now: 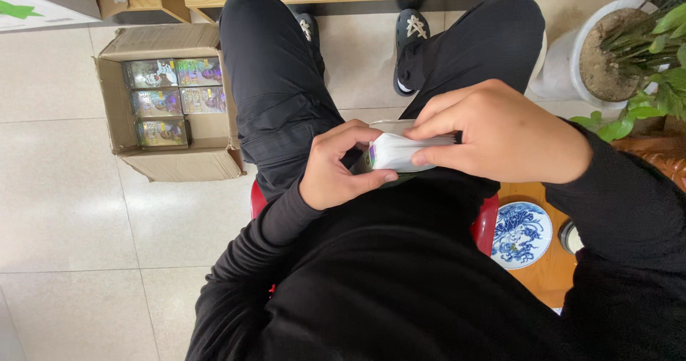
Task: The person takes a packaged phone screen protector from a cardboard box, writes in a notebook, and wipes the surfaces of the screen protector package with a cloth.
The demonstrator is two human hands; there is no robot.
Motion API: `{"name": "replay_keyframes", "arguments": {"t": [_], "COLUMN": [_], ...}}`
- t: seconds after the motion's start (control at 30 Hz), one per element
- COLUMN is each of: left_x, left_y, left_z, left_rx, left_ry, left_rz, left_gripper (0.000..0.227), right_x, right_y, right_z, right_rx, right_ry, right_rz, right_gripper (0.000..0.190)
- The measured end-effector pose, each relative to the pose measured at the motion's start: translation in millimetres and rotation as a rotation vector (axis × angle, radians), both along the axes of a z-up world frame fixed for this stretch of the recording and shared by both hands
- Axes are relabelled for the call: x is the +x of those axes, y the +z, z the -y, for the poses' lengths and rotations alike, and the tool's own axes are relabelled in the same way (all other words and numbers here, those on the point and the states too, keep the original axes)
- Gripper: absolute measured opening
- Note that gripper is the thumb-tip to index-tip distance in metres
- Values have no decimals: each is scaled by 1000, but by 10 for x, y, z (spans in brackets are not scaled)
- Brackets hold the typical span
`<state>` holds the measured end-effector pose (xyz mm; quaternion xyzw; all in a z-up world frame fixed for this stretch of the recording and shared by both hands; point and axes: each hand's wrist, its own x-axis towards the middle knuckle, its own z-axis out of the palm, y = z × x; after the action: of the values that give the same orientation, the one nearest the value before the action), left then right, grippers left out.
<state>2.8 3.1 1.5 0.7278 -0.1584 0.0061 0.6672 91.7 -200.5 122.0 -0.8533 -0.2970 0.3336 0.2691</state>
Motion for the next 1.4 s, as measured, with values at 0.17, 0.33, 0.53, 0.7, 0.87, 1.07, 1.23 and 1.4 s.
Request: {"name": "replay_keyframes", "arguments": {"t": [0.17, 0.33, 0.53, 0.7, 0.87, 1.07, 1.23, 1.4], "left_x": [-16, -24, -11, -8, 7, 17, -33, -66], "left_y": [-4, 7, 3, 5, -90, -131, -280, -289], "left_z": [-8, -2, -9, -12, -37, -80, -155, -134], "left_rx": [-5, 3, 12, 4, -128, -238, -295, -356], "left_ry": [21, 41, 43, 17, -42, -41, -42, 8], "left_rz": [-32, -42, -69, -70, -57, -30, -35, 3], "left_gripper": [37, 37, 33, 23, 25, 20, 25, 32], "right_x": [-58, -25, -49, -52, -72, -172, -317, -549], "right_y": [-218, -205, -417, -435, -372, -432, -628, -1067], "right_z": [-27, -32, -76, -91, -174, -137, 23, 213], "right_rx": [57, 55, 80, -14, -148, 43, 365, 820], "right_ry": [67, 143, 151, 256, 276, 211, 71, -406], "right_rz": [4, -50, 80, 144, 158, 304, 480, 298], "right_gripper": [26, 29, 16, 18, 19, 8, 7, 27]}}
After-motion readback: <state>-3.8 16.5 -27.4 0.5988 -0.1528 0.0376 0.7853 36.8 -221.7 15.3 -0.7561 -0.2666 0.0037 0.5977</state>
